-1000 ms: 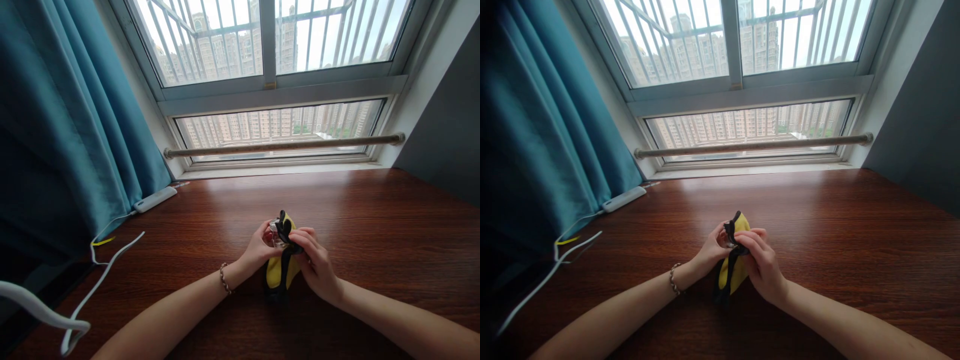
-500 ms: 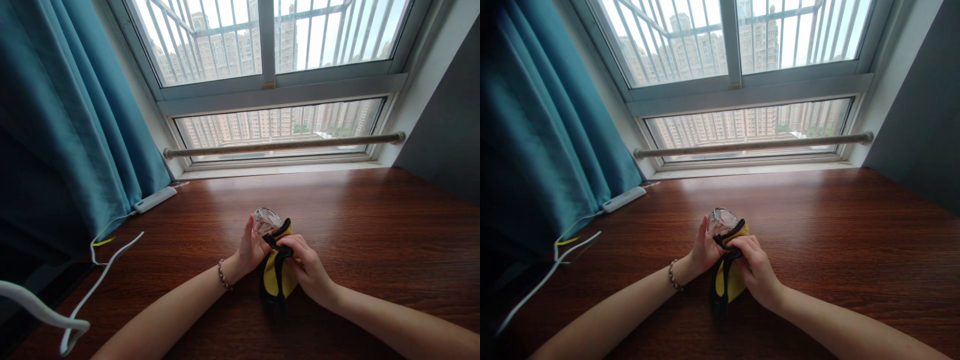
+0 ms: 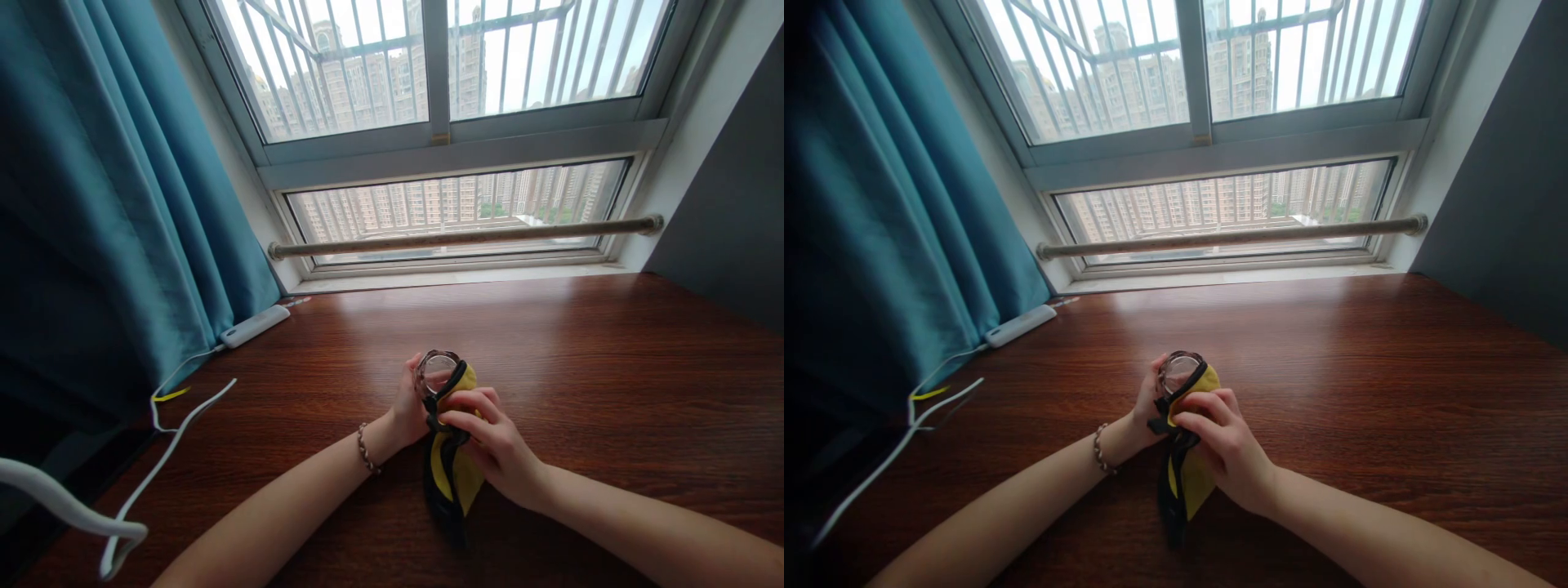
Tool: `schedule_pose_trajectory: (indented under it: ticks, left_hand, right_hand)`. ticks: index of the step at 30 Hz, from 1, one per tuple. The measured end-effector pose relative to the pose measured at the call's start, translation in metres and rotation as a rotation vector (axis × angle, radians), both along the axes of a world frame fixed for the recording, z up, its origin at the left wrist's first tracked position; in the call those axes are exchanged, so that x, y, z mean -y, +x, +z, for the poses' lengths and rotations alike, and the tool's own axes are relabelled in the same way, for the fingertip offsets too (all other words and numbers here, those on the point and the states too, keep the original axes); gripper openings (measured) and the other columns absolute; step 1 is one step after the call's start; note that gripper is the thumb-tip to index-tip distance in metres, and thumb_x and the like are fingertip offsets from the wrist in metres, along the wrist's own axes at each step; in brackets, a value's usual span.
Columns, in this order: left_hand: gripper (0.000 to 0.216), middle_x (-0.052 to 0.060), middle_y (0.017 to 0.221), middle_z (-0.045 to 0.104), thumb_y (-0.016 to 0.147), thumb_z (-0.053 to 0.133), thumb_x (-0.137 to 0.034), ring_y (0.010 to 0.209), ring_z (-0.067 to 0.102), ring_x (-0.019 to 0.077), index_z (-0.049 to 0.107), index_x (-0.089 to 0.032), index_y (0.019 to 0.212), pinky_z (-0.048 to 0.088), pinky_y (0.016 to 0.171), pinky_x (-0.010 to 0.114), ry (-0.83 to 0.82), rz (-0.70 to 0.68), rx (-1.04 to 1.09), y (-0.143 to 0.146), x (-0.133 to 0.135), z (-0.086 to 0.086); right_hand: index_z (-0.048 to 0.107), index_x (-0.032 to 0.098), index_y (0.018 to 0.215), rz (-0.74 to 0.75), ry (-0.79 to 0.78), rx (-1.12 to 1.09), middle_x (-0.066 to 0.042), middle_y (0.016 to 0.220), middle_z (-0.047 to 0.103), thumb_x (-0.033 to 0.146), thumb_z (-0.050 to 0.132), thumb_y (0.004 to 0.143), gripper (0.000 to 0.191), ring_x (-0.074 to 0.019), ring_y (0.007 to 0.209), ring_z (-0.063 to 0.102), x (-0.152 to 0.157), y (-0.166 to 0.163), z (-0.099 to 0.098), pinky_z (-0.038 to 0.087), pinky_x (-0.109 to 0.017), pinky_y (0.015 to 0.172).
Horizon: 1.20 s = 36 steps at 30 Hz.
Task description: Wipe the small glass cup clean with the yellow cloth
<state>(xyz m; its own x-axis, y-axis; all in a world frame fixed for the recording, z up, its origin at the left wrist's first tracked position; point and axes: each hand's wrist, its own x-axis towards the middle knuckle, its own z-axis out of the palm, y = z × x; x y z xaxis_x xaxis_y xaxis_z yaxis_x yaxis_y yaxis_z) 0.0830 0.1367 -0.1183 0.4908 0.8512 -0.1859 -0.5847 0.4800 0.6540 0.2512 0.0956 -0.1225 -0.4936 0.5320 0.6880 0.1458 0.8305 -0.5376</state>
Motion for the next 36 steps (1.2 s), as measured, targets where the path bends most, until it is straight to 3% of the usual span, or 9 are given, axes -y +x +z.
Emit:
schedule_pose_trajectory:
  ticks: [3, 6, 11, 17, 22, 25, 28, 32, 36]
  left_hand:
    - [0.074, 0.017, 0.084, 0.064, 0.081, 0.038, -0.067, 0.067, 0.058, 0.0207, 0.066, -0.001, 0.100, 0.044, 0.055, 0.026, 0.005, -0.044, -0.063, 0.000, 0.001, -0.001]
    - [0.071, 0.011, 0.069, 0.059, 0.078, 0.041, -0.070, 0.048, 0.045, 0.0137, 0.067, -0.005, 0.094, 0.026, 0.038, 0.022, 0.009, -0.048, -0.087, 0.000, 0.000, -0.003]
    - [0.071, 0.011, 0.065, 0.055, 0.077, 0.041, -0.067, 0.044, 0.042, 0.0133, 0.065, -0.001, 0.090, 0.017, 0.035, 0.022, 0.025, -0.116, -0.061, -0.001, 0.000, -0.002]
    - [0.054, 0.009, 0.062, 0.055, 0.074, 0.048, -0.064, 0.039, 0.040, 0.0111, 0.056, -0.012, 0.066, 0.012, 0.032, 0.022, -0.001, -0.264, -0.079, -0.004, 0.001, -0.001]
    - [0.057, 0.009, 0.060, 0.056, 0.073, 0.047, -0.064, 0.037, 0.040, 0.0113, 0.063, -0.009, 0.073, 0.016, 0.030, 0.022, 0.005, -0.316, -0.213, -0.004, -0.001, 0.000]
    - [0.065, 0.010, 0.061, 0.057, 0.077, 0.039, -0.066, 0.036, 0.039, 0.0113, 0.066, -0.006, 0.078, 0.015, 0.029, 0.023, 0.033, -0.372, -0.306, -0.002, 0.001, 0.004]
    - [0.068, 0.010, 0.061, 0.057, 0.077, 0.036, -0.068, 0.037, 0.040, 0.0121, 0.066, -0.007, 0.078, 0.016, 0.030, 0.023, 0.062, -0.368, -0.315, -0.001, 0.002, 0.005]
    - [0.067, 0.009, 0.058, 0.055, 0.082, 0.031, -0.066, 0.036, 0.041, 0.0130, 0.066, -0.008, 0.080, 0.020, 0.030, 0.022, -0.002, -0.256, -0.208, 0.000, 0.001, 0.002]
    - [0.078, 0.011, 0.059, 0.055, 0.087, 0.015, -0.063, 0.038, 0.042, 0.0127, 0.066, -0.005, 0.079, 0.022, 0.031, 0.022, -0.049, -0.196, -0.111, 0.000, -0.002, -0.001]
  right_hand:
    - [0.051, 0.027, 0.119, -0.042, -0.051, -0.044, -0.006, 0.122, 0.046, 0.010, 0.043, 0.090, 0.034, -0.0203, 0.113, 0.037, 0.003, -0.002, 0.000, 0.037, -0.036, 0.097]
    - [0.047, 0.028, 0.120, -0.118, -0.080, -0.122, -0.005, 0.124, 0.044, 0.012, 0.041, 0.092, 0.032, -0.0194, 0.115, 0.037, 0.000, -0.001, -0.005, 0.034, -0.035, 0.099]
    - [0.047, 0.025, 0.119, -0.230, -0.250, -0.306, -0.006, 0.122, 0.045, 0.020, 0.042, 0.095, 0.026, -0.0190, 0.115, 0.043, -0.012, -0.001, -0.015, 0.034, -0.033, 0.098]
    - [0.047, 0.019, 0.114, -0.306, -0.503, -0.386, -0.004, 0.095, 0.056, 0.031, 0.043, 0.094, 0.023, -0.0162, 0.082, 0.053, -0.018, 0.000, -0.018, 0.043, -0.028, 0.076]
    - [0.047, 0.018, 0.112, -0.176, -0.637, -0.445, -0.003, 0.090, 0.055, 0.034, 0.044, 0.093, 0.025, -0.0154, 0.082, 0.053, -0.014, 0.003, -0.013, 0.045, -0.024, 0.073]
    - [0.046, 0.022, 0.115, -0.157, -0.570, -0.445, -0.002, 0.100, 0.056, 0.030, 0.042, 0.095, 0.022, -0.0124, 0.087, 0.054, -0.012, 0.005, -0.010, 0.044, -0.020, 0.079]
    - [0.043, 0.027, 0.121, -0.162, -0.374, -0.386, -0.001, 0.107, 0.055, 0.020, 0.041, 0.096, 0.027, -0.0105, 0.094, 0.054, -0.010, 0.005, -0.008, 0.043, -0.018, 0.085]
    - [0.040, 0.027, 0.127, -0.049, -0.132, -0.222, -0.006, 0.130, 0.046, 0.011, 0.039, 0.093, 0.038, -0.0209, 0.129, 0.035, -0.007, 0.005, -0.006, 0.031, -0.039, 0.108]
    - [0.038, 0.027, 0.130, -0.048, -0.071, -0.159, -0.008, 0.133, 0.044, 0.007, 0.039, 0.091, 0.044, -0.0255, 0.135, 0.026, -0.005, 0.005, -0.005, 0.030, -0.049, 0.109]
